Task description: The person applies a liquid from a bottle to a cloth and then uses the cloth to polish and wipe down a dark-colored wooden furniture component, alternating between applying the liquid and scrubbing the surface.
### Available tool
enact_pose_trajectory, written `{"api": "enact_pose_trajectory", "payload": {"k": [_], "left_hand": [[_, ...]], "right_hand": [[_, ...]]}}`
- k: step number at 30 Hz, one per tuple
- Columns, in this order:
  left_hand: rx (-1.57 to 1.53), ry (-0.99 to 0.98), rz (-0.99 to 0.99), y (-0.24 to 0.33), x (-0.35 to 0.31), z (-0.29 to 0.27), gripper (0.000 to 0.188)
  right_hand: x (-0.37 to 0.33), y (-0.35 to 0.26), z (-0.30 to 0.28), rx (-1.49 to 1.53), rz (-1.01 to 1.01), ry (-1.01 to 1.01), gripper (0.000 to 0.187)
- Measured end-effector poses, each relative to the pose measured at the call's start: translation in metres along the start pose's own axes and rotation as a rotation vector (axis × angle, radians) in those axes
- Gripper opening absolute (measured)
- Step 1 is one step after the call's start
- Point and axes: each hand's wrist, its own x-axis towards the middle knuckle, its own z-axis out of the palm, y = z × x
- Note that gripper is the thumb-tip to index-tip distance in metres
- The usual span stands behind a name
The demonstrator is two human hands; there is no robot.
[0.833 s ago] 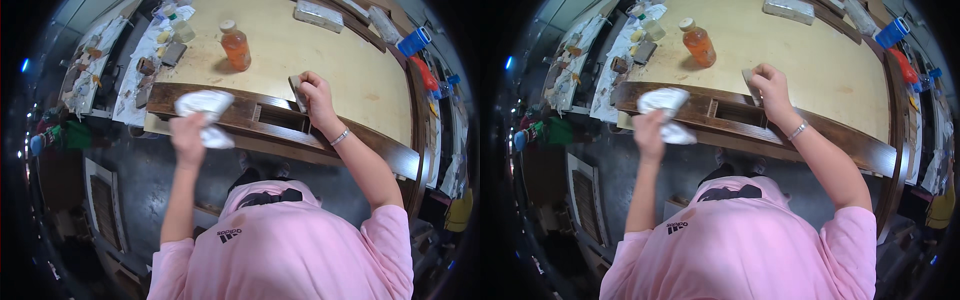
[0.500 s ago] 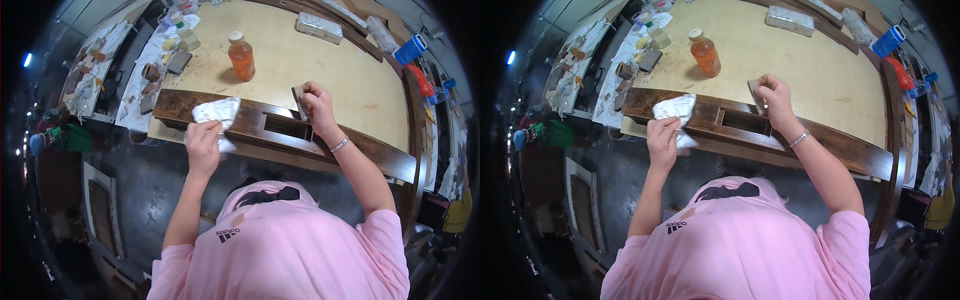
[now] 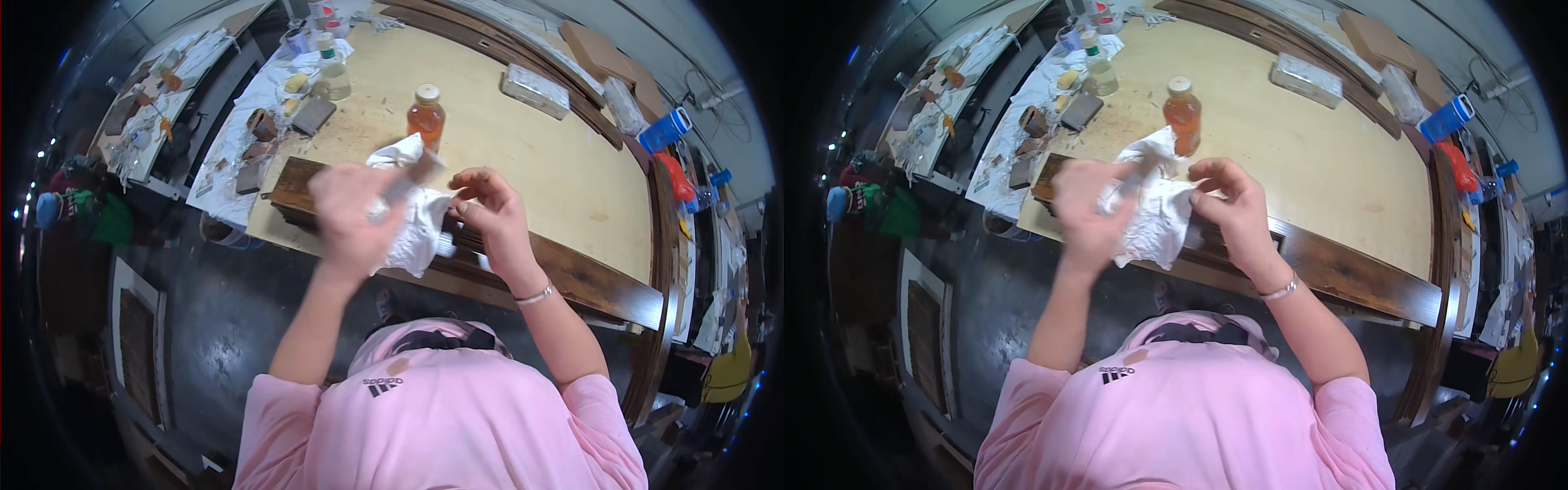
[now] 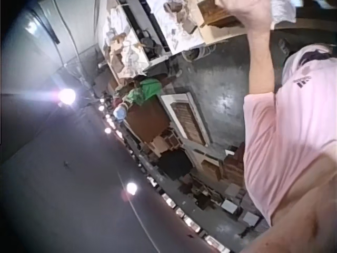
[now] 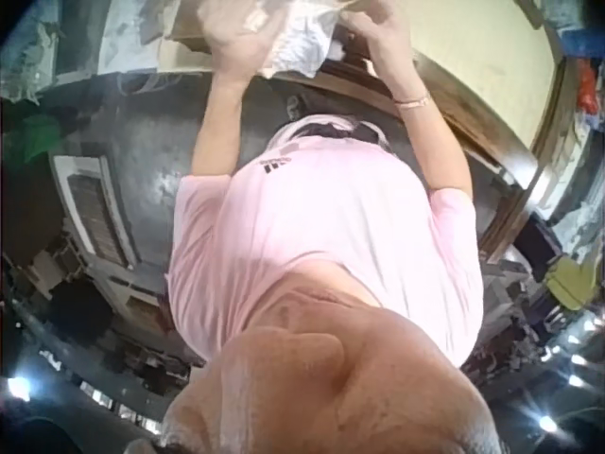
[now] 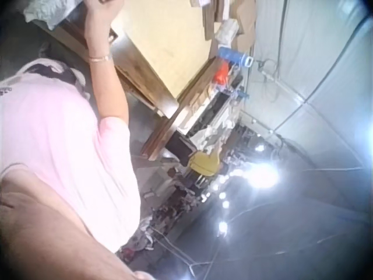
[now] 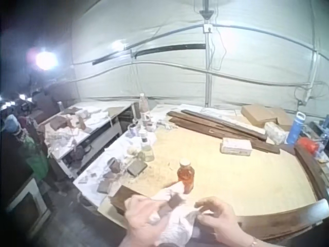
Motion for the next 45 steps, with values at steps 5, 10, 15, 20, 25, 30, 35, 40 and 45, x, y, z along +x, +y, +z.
{"api": "enact_pose_trajectory", "payload": {"k": [5, 10, 15, 20, 25, 30, 35, 40, 45], "left_hand": [[0.428, 0.152, -0.591, -0.180, -0.052, -0.075, 0.028], [0.656, -0.224, -0.828, -0.267, -0.086, -0.053, 0.030], [0.225, 0.173, -0.646, -0.264, -0.062, -0.046, 0.029], [-0.406, -0.246, -0.333, -0.058, -0.021, -0.023, 0.061], [-0.434, -0.236, -0.307, -0.042, -0.046, -0.003, 0.062], [0.019, -0.301, -0.175, -0.038, -0.036, -0.009, 0.055], [0.260, -0.270, -0.133, -0.093, -0.071, -0.017, 0.029], [0.306, -0.131, -0.446, -0.132, -0.050, -0.047, 0.015], [0.224, -0.372, -0.141, -0.058, -0.072, 0.022, 0.030]], "right_hand": [[-0.008, -0.004, 0.030, -1.017, -0.332, -0.047, 0.078], [0.003, 0.028, 0.074, -1.080, -0.278, -0.122, 0.081], [0.015, 0.063, 0.074, -0.990, -0.542, -0.301, 0.034], [0.007, 0.026, 0.082, -0.536, -0.042, -0.098, 0.018], [-0.009, -0.002, 0.040, -0.089, 0.035, 0.080, 0.021], [-0.003, 0.014, -0.066, -1.227, -0.143, 0.084, 0.032], [0.004, 0.016, -0.069, -1.342, 0.238, -0.151, 0.049], [0.010, 0.024, -0.073, -1.345, 0.166, -0.158, 0.052], [0.005, 0.022, -0.071, -1.359, 0.178, -0.175, 0.054]]}}
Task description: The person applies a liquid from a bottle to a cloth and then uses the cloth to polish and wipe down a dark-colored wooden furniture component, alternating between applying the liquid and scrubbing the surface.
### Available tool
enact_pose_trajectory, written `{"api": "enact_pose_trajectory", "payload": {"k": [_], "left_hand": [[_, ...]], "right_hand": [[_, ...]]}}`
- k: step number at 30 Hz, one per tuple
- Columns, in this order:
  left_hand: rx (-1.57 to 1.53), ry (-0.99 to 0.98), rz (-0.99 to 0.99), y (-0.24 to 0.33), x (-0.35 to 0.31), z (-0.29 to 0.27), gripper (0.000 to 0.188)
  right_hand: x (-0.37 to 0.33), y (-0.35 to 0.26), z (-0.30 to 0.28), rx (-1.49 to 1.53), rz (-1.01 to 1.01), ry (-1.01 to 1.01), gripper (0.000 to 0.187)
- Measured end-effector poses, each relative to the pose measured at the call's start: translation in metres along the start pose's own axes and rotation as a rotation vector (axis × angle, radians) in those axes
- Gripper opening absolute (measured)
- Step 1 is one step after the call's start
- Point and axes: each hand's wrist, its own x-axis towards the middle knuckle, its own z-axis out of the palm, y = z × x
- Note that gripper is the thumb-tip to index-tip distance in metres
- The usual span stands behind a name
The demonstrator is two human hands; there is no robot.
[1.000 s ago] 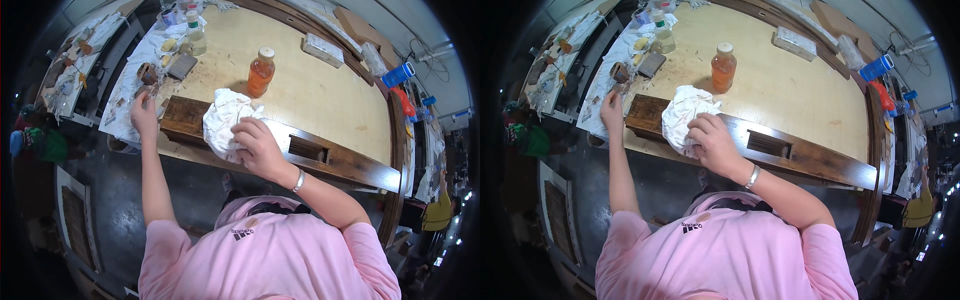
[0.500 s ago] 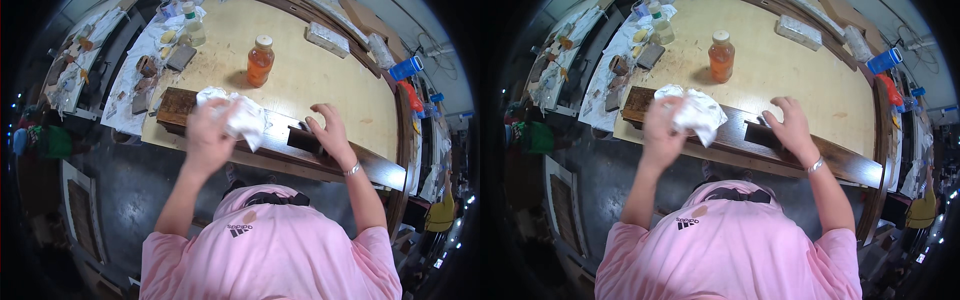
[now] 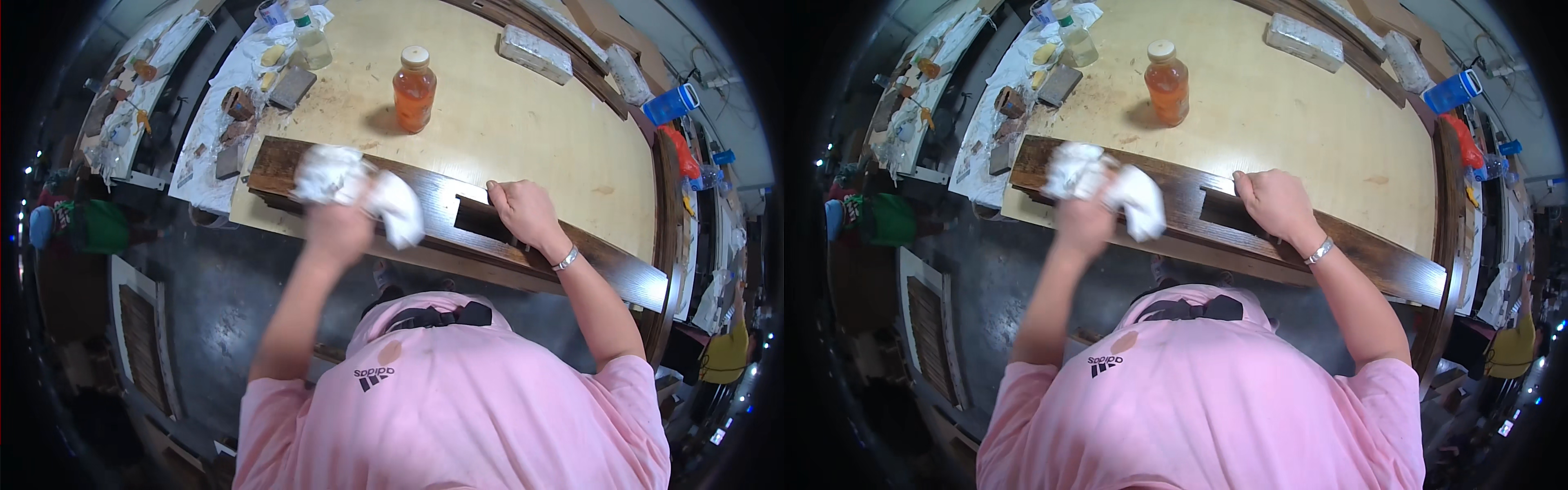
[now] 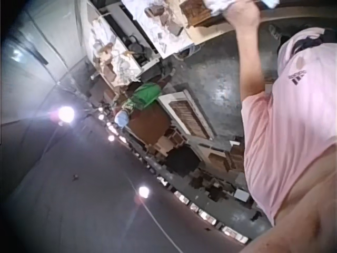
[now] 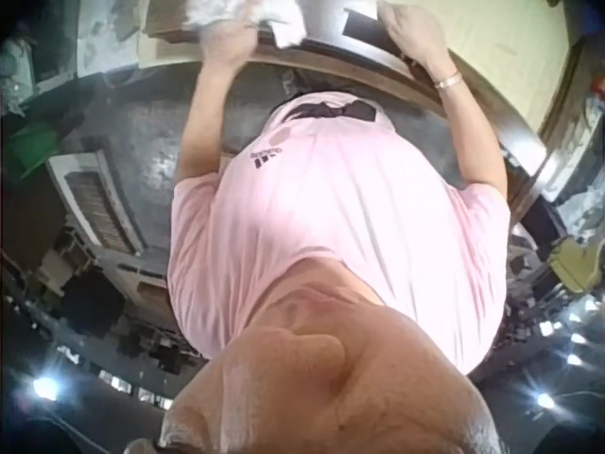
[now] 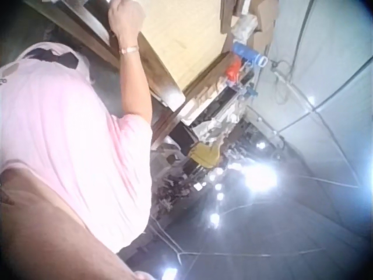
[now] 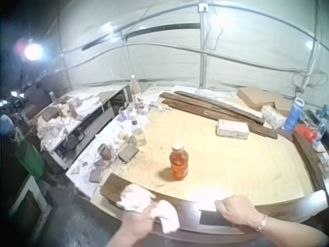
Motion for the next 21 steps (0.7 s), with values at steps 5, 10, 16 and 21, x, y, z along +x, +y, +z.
{"api": "enact_pose_trajectory", "payload": {"k": [5, 10, 16, 21], "left_hand": [[0.238, 0.028, -0.380, -0.128, 0.025, -0.072, 0.019], [-1.144, 0.561, -0.407, -0.043, 0.047, -0.103, 0.049], [0.047, -0.010, -0.107, -0.047, 0.028, -0.047, 0.056], [-0.031, -0.151, 0.228, 0.076, 0.005, 0.010, 0.059]], "right_hand": [[-0.001, -0.002, -0.003, -0.002, -0.011, 0.016, 0.053], [0.000, 0.002, 0.000, 0.056, 0.026, 0.032, 0.053], [0.001, -0.003, -0.003, 0.066, 0.018, 0.051, 0.051], [0.001, -0.001, 0.002, 0.065, 0.006, 0.054, 0.051]]}}
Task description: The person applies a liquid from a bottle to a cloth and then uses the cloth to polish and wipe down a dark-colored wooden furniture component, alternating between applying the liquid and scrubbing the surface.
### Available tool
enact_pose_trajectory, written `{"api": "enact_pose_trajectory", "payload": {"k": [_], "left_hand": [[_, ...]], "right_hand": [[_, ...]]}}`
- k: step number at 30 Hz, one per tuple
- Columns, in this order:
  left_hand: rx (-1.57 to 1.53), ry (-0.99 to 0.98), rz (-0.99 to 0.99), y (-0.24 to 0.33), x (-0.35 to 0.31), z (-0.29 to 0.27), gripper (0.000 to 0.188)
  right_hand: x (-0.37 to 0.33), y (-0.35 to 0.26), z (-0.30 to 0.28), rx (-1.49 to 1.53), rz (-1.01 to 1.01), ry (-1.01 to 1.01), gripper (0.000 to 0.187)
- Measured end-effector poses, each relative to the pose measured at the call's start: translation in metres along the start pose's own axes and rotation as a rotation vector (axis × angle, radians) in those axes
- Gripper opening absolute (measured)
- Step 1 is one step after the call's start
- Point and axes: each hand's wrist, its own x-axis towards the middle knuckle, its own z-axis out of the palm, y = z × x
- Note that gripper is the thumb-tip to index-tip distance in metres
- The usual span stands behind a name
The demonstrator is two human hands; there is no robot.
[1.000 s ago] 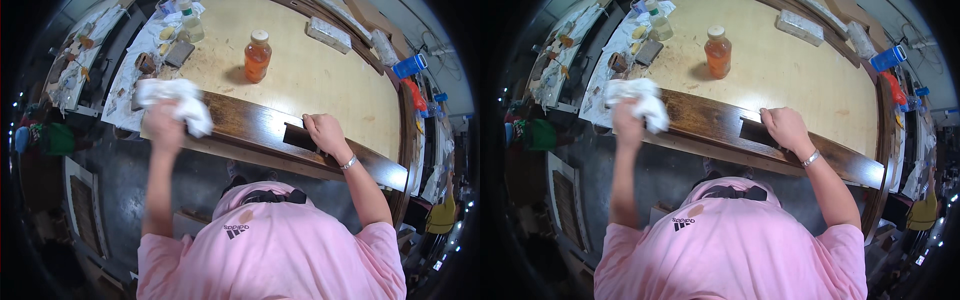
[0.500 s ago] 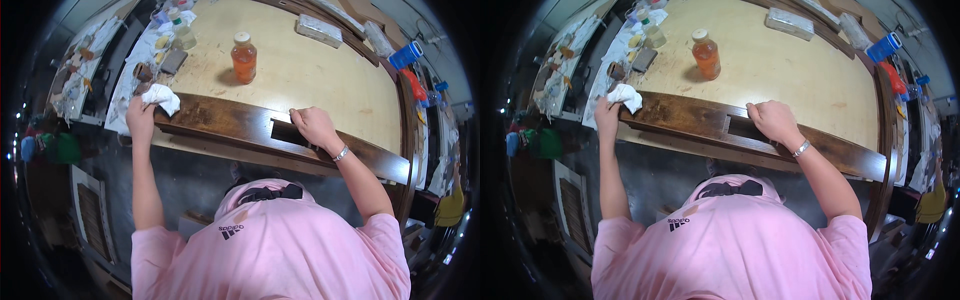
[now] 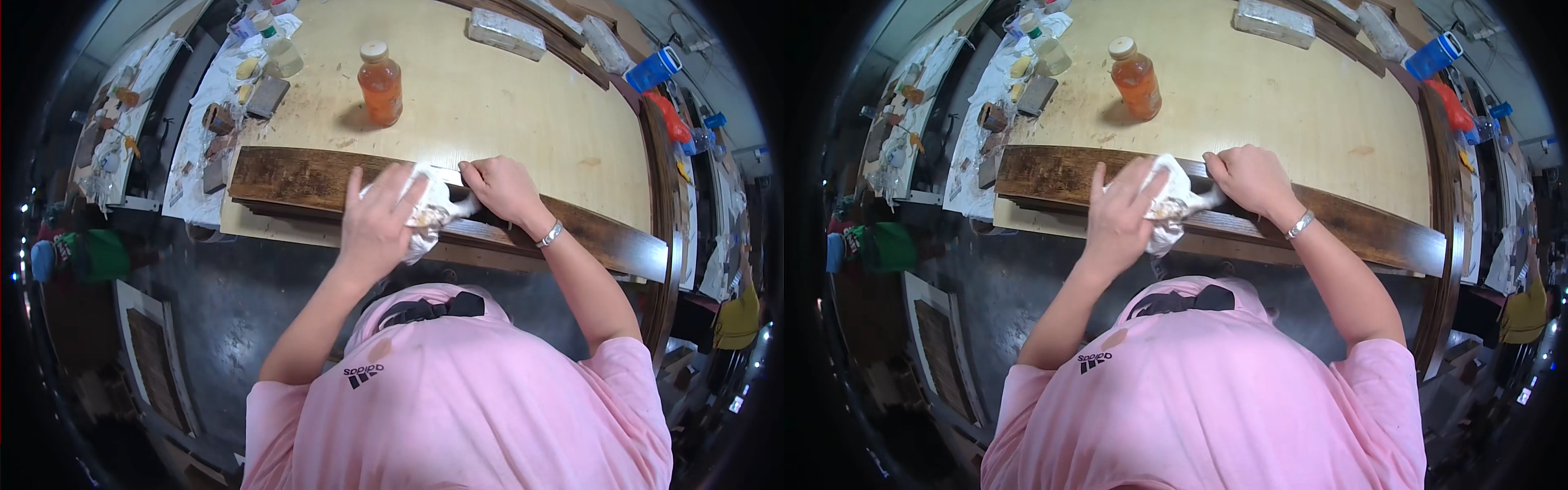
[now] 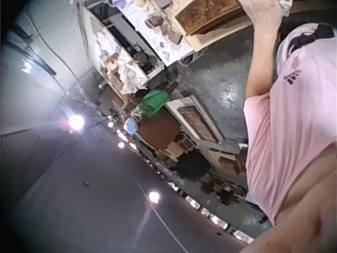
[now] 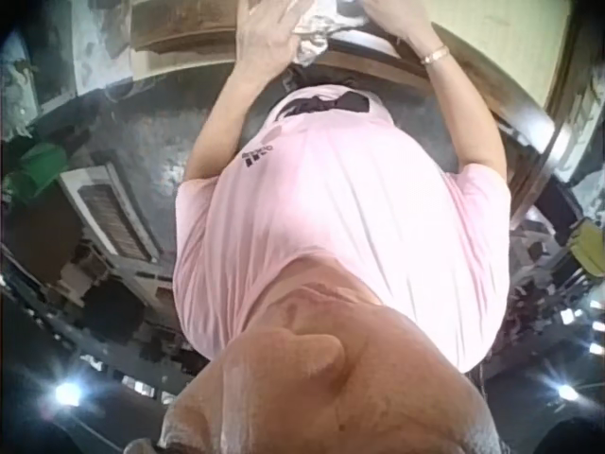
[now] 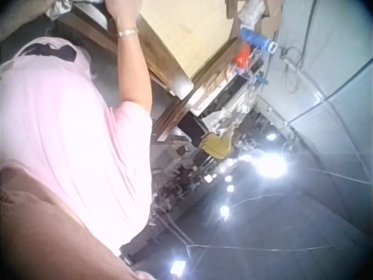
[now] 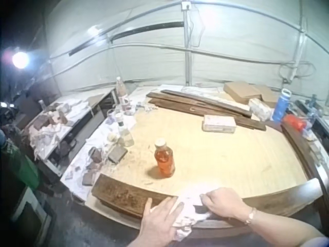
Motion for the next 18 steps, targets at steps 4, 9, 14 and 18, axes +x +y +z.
{"api": "enact_pose_trajectory", "payload": {"k": [4, 9, 14, 18], "left_hand": [[0.152, 0.118, -0.282, -0.105, -0.014, -0.034, 0.039], [0.344, 0.186, -0.396, -0.147, -0.043, -0.048, 0.039], [-0.257, 0.162, -0.283, -0.028, 0.021, 0.003, 0.038], [-1.119, -0.222, -0.445, 0.027, 0.063, -0.034, 0.032]], "right_hand": [[-0.003, 0.004, -0.003, 0.006, 0.039, 0.001, 0.051], [-0.004, 0.000, -0.008, 0.027, 0.065, -0.021, 0.046], [-0.009, -0.005, 0.014, 0.593, -0.222, 0.459, 0.039], [-0.026, -0.059, 0.019, 0.903, -0.205, 0.567, 0.038]]}}
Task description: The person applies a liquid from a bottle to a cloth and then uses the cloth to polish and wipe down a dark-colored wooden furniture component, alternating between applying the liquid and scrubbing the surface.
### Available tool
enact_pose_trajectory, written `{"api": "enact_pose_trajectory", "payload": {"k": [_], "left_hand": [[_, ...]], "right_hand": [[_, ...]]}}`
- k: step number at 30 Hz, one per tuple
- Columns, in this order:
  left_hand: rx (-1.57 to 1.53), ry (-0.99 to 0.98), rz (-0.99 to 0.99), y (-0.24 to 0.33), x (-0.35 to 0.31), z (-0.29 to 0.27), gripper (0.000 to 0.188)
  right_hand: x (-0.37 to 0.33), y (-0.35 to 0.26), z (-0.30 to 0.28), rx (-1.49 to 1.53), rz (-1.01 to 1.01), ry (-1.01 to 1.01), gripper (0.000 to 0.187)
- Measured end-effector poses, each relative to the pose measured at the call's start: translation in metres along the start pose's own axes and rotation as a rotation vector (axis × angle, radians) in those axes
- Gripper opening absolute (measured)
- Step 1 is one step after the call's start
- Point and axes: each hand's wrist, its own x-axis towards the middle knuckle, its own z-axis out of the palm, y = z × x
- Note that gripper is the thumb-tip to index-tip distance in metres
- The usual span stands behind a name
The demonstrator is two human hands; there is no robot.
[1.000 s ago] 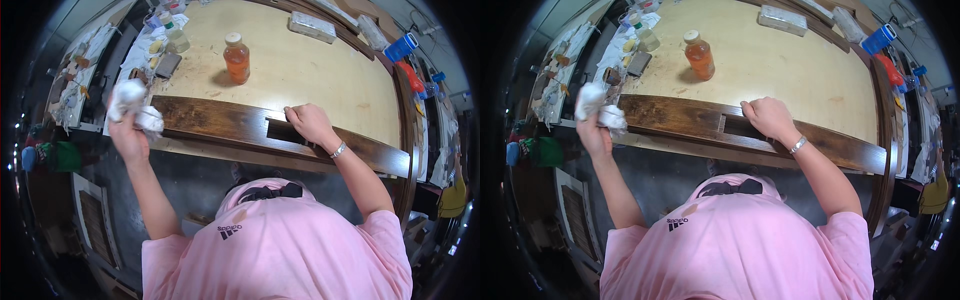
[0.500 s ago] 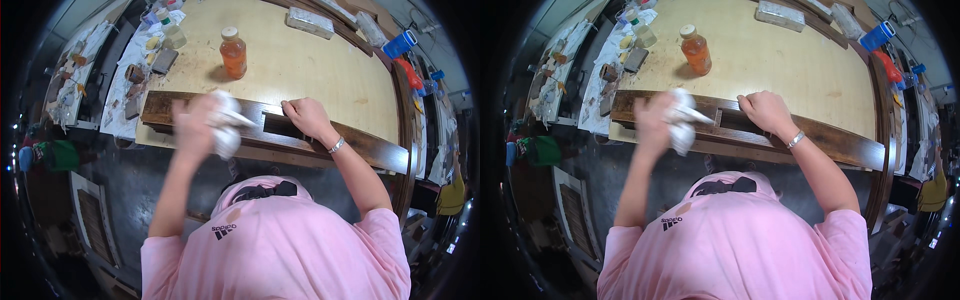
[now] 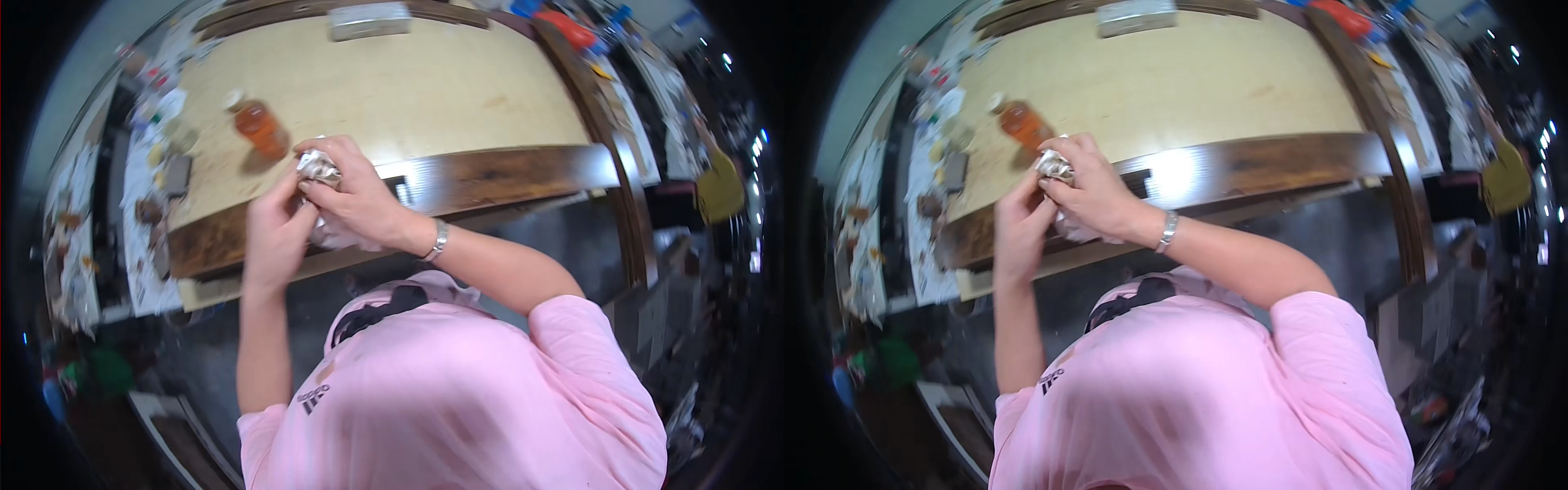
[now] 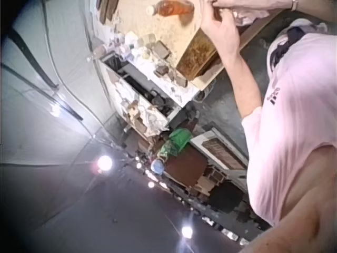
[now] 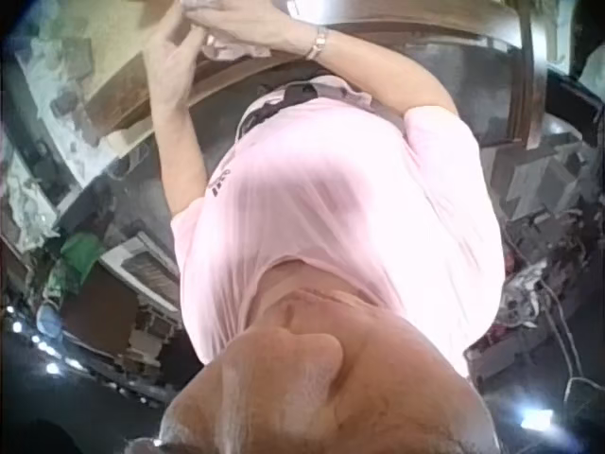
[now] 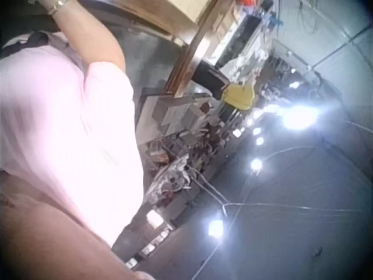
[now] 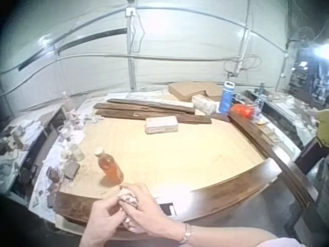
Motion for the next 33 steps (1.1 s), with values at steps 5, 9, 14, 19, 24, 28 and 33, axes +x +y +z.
{"api": "enact_pose_trajectory", "payload": {"k": [5, 9, 14, 19, 24, 28, 33], "left_hand": [[0.847, 0.179, 0.435, -0.037, 0.021, -0.047, 0.028], [1.156, 0.010, 0.069, -0.059, 0.039, -0.033, 0.027], [1.076, 0.037, 0.261, -0.063, 0.039, -0.035, 0.031], [1.093, 0.070, 0.222, -0.065, 0.037, -0.032, 0.030], [1.083, 0.071, 0.242, -0.069, 0.034, -0.037, 0.031], [1.045, 0.082, 0.183, -0.067, 0.031, -0.039, 0.031], [1.064, 0.094, 0.190, -0.060, 0.034, -0.034, 0.030]], "right_hand": [[-0.012, -0.019, -0.106, -0.349, 0.007, 0.223, 0.048], [-0.042, -0.010, -0.107, -0.695, -0.134, 0.207, 0.057], [-0.099, 0.019, -0.149, -1.037, -0.137, 0.106, 0.053], [-0.114, 0.036, -0.249, -1.096, 0.033, 0.278, 0.043], [-0.084, 0.009, -0.122, -0.974, -0.139, -0.138, 0.054], [-0.119, 0.026, -0.200, -1.221, -0.161, 0.095, 0.038], [-0.089, 0.007, -0.173, -1.101, -0.175, 0.149, 0.043]]}}
